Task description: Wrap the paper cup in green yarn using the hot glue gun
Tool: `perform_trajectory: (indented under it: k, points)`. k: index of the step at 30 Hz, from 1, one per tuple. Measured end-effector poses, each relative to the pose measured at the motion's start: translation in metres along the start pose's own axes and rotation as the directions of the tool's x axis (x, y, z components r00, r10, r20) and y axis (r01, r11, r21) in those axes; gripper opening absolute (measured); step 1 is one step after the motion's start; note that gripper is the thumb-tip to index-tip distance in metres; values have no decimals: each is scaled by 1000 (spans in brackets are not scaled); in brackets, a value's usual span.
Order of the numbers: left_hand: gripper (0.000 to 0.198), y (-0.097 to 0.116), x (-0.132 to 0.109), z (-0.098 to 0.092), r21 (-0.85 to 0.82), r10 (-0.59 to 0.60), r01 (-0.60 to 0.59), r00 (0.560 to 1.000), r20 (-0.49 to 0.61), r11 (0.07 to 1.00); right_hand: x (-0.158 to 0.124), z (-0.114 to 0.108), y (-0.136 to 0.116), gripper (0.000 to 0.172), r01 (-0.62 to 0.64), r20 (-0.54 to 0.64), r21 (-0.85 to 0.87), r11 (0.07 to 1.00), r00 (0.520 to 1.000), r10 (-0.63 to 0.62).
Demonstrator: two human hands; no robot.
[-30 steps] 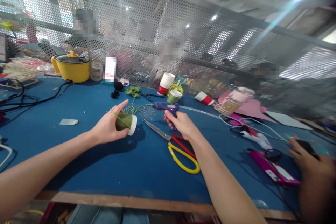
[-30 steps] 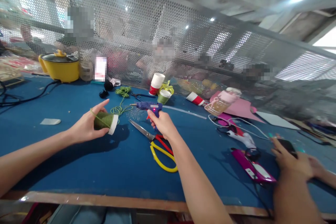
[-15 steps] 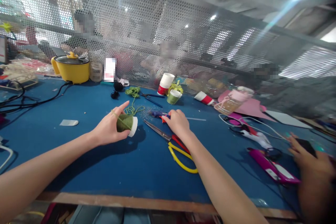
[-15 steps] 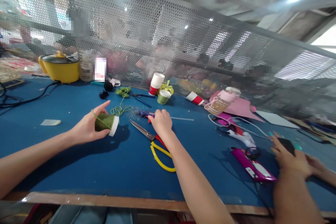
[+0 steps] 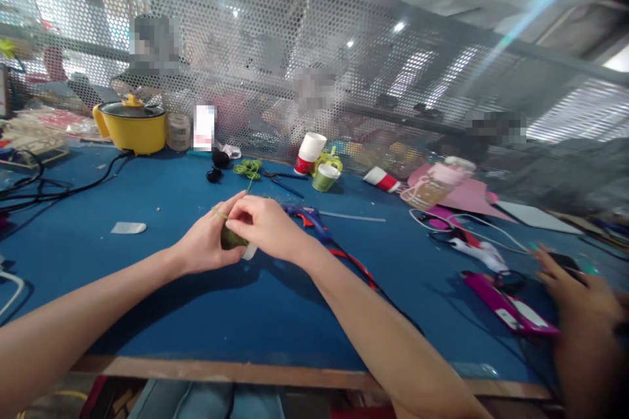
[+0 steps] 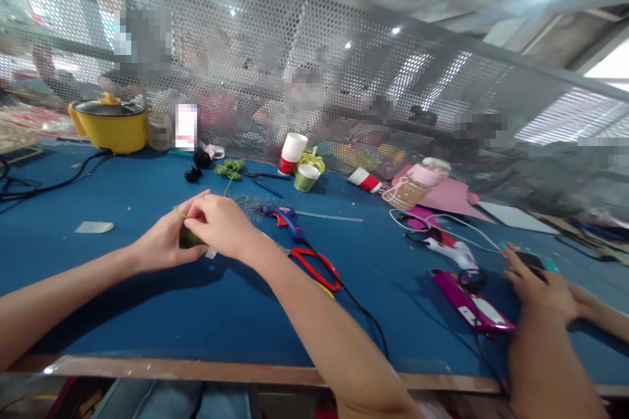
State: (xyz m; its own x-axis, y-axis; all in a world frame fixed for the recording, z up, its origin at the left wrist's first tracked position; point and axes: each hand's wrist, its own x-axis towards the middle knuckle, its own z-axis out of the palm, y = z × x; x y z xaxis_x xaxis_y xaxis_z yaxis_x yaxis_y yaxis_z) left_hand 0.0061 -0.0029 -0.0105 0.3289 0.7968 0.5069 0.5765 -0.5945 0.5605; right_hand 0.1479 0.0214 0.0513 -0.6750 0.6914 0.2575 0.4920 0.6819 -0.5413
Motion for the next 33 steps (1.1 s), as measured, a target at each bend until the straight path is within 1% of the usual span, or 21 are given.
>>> perform_trajectory:
  k: [2,4,7,10,17,24,33]
  points:
    - [76,2,0,-2,-26,-23,23,1000,4,999,-1,-8,6,8,-72,-10,156,985,997,74]
    - [77,5,0,-3,-56,-56,57,998,16,997,-4,-15,13,11,-121,-41,263,957,990,136]
    - [79,7,0,-4,-93,-91,94,995,38,991,-9,-19,23,16,-170,-102,340,925,971,216]
    - [80,7,-2,-4,-103,-82,87,995,50,991,-13,-17,33,18,-189,-129,397,898,957,258]
    - [81,8,-3,-4,-104,-44,52,996,71,993,-17,-10,44,22,-205,-157,439,875,941,299]
    - [82,9,-4,-4,-100,-9,16,998,69,995,-18,-7,47,21,-225,-156,423,878,936,316]
    - [84,10,-5,-5,-66,66,-62,996,62,996,-20,-5,45,20,-242,-133,442,864,935,330]
